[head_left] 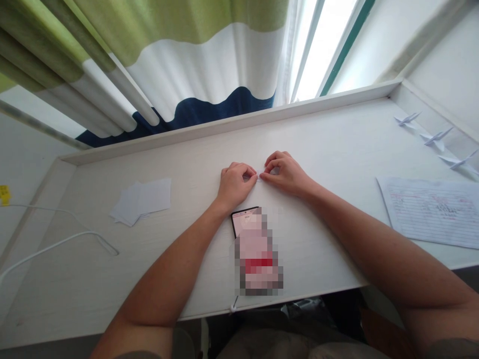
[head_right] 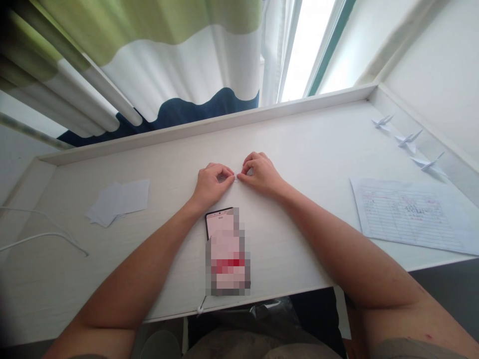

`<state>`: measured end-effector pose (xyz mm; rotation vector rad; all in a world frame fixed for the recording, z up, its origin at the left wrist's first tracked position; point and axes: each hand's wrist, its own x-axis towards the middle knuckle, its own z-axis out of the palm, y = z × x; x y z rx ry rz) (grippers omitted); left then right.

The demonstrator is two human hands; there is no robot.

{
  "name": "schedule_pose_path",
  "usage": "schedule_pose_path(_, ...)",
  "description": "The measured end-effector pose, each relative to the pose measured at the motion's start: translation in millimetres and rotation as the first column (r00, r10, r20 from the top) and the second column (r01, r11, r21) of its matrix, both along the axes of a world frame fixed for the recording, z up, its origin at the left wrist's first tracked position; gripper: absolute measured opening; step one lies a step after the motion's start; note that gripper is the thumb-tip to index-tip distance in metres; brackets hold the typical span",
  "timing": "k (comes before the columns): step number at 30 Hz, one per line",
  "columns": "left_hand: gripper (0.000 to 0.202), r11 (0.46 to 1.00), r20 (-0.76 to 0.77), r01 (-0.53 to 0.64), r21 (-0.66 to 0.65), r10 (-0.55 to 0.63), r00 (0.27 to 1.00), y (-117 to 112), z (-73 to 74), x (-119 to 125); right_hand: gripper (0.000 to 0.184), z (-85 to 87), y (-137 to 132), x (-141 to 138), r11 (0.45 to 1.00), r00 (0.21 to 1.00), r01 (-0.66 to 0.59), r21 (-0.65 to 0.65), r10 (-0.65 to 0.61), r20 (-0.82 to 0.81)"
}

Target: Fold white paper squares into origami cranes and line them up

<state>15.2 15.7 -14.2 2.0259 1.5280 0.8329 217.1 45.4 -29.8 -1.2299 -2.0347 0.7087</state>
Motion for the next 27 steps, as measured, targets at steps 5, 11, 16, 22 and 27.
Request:
schedule_pose_path(5, 0.018, 0.999, 0.000, -0.035, -0.028, 0.035, 0.999, -0.4, 0.4, 3.0, 0.017, 1.6, -1.5, -2.9, 0.999, 1.000, 0.026, -0.020, -0.026, 0.009)
schedule_pose_path(11, 0.016, 0.998, -0.017, -0.066, -0.022, 0.066, 0.998, -1.7, -0.6, 3.5, 0.018, 2.8, -2.0, -4.2, 0.999, 0.999, 0.032, -0.025, -0.032, 0.019)
schedule_pose_path(16, 0.016, 0.998, -0.018, -0.048, -0.032, 0.047, 0.999, -3.8, -0.4, 2.5, 0.016, 4.7, -2.9, 2.2, 1.000, 1.000, -0.002, -0.023, 0.003, 0.018)
schedule_pose_path(22, 0.015, 0.999, -0.033, -0.037, -0.011, 0.036, 0.999, -7.8, -1.2, 2.3, 0.014, 5.8, -4.3, 9.9, 0.999, 1.000, -0.023, -0.028, 0.023, 0.013)
schedule_pose_path(27, 0.016, 0.999, -0.044, -0.032, -0.011, 0.032, 0.999, -8.4, -0.6, 2.4, 0.014, 6.9, -6.8, 10.3, 1.000, 1.000, -0.014, -0.017, 0.014, 0.011)
